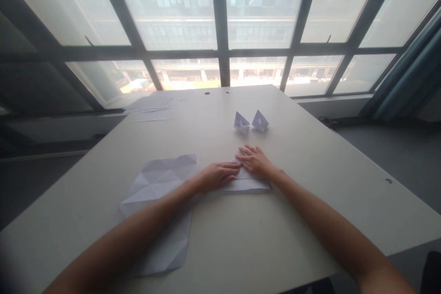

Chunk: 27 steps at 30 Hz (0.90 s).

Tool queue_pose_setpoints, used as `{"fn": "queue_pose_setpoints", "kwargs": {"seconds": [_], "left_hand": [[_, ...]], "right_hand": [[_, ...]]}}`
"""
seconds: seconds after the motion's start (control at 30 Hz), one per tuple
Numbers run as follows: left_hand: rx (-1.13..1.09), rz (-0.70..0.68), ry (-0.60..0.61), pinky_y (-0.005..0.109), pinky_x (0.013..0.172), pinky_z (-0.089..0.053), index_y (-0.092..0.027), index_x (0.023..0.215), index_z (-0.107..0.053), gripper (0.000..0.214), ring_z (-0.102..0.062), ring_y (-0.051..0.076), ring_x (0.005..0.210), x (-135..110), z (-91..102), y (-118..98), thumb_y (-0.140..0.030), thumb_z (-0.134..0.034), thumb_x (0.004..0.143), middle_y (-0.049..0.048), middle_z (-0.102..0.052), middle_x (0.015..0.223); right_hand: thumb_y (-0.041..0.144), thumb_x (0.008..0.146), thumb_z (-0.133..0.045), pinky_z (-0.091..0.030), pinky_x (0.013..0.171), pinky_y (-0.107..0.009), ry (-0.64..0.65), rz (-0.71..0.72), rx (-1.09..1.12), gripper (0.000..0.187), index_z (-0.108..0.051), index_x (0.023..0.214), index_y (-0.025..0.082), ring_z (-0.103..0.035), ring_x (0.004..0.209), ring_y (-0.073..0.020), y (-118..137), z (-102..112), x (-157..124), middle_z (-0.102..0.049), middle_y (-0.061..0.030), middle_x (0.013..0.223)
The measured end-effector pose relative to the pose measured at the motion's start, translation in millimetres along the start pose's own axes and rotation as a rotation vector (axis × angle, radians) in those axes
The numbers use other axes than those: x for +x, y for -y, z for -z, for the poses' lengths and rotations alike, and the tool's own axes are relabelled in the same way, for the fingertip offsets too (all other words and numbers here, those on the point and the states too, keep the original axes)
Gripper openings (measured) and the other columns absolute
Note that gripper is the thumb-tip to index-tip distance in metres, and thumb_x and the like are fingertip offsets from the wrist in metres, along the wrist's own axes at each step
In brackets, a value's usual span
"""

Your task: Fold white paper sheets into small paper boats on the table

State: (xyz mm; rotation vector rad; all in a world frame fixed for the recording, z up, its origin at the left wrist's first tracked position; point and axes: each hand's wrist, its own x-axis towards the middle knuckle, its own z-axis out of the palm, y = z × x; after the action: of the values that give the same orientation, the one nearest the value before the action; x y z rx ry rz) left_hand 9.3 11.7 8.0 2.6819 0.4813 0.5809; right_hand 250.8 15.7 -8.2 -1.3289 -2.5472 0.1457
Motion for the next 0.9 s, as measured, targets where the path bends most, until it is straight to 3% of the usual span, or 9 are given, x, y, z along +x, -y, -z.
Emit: {"fn": "queue_pose_setpoints", "kwargs": {"seconds": [0.1,0.17,0.3,0.43,0.63,0.77,0.9], "left_hand": [[-0.082,0.118,-0.160,0.036,0.104,-0.047,-0.018,0.122,-0.064,0.033,-0.061,0.019,0.118,0.8,-4.0,6.2,-0.025,-0.041,0.099,0.0072,-0.065,0.127],[-0.066,0.118,-0.172,0.037,0.106,-0.045,-0.019,0.126,-0.061,0.034,-0.057,0.020,0.123,0.5,-5.2,9.4,-0.023,-0.044,0.097,0.0077,-0.062,0.131],[0.099,0.042,0.031,0.042,0.116,-0.029,-0.025,0.139,-0.049,0.041,-0.038,0.019,0.138,-3.9,-0.8,11.4,-0.024,-0.041,0.099,0.0058,-0.048,0.145],[0.196,0.060,0.228,0.051,0.117,-0.015,-0.025,0.152,-0.022,0.052,-0.017,0.023,0.146,-9.4,6.1,12.2,-0.032,-0.031,0.102,0.0075,-0.027,0.156],[0.216,0.275,0.471,0.059,0.115,0.002,-0.017,0.155,0.000,0.081,0.003,0.028,0.148,-8.2,12.7,-1.7,-0.066,-0.023,0.094,0.0106,0.001,0.160],[0.224,0.438,0.592,0.057,0.116,0.001,-0.012,0.154,-0.001,0.097,0.001,0.029,0.148,-9.4,25.9,-21.9,-0.077,-0.023,0.086,0.0145,0.002,0.159],[0.219,0.524,0.617,0.057,0.115,-0.009,-0.013,0.153,-0.019,0.090,-0.009,0.033,0.147,-7.5,40.6,-31.3,-0.075,-0.020,0.088,0.0158,-0.010,0.159]], "right_hand": [[0.041,0.098,-0.043,-0.019,0.111,-0.061,0.015,-0.003,0.003,0.042,-0.050,0.139,0.035,-0.022,0.144,-0.0313,-0.2,1.2,0.0,-0.036,-0.0053,0.154],[0.042,0.098,-0.043,-0.017,0.111,-0.062,0.020,-0.006,0.003,0.042,-0.050,0.139,0.036,-0.021,0.144,-0.0317,-0.1,1.5,0.1,-0.036,-0.0053,0.154],[0.043,0.098,-0.042,-0.017,0.111,-0.062,0.030,-0.017,0.002,0.042,-0.049,0.139,0.037,-0.019,0.145,-0.0316,-0.7,0.6,0.8,-0.034,-0.0046,0.155],[0.046,0.099,-0.039,-0.016,0.111,-0.062,0.054,-0.030,0.001,0.044,-0.048,0.140,0.036,-0.017,0.146,-0.0320,-1.5,0.6,1.5,-0.032,-0.0054,0.155],[0.049,0.099,-0.034,-0.015,0.111,-0.062,0.086,-0.057,-0.032,0.046,-0.045,0.143,0.036,-0.015,0.146,-0.0323,1.6,4.5,1.3,-0.029,-0.0057,0.157],[0.049,0.099,-0.034,-0.013,0.112,-0.061,0.103,-0.074,-0.056,0.046,-0.044,0.143,0.037,-0.013,0.146,-0.0319,2.0,4.9,0.8,-0.027,-0.0045,0.158],[0.047,0.099,-0.036,-0.013,0.112,-0.061,0.089,-0.076,-0.050,0.045,-0.046,0.142,0.037,-0.014,0.146,-0.0318,2.0,3.8,-0.3,-0.029,-0.0046,0.157]]}}
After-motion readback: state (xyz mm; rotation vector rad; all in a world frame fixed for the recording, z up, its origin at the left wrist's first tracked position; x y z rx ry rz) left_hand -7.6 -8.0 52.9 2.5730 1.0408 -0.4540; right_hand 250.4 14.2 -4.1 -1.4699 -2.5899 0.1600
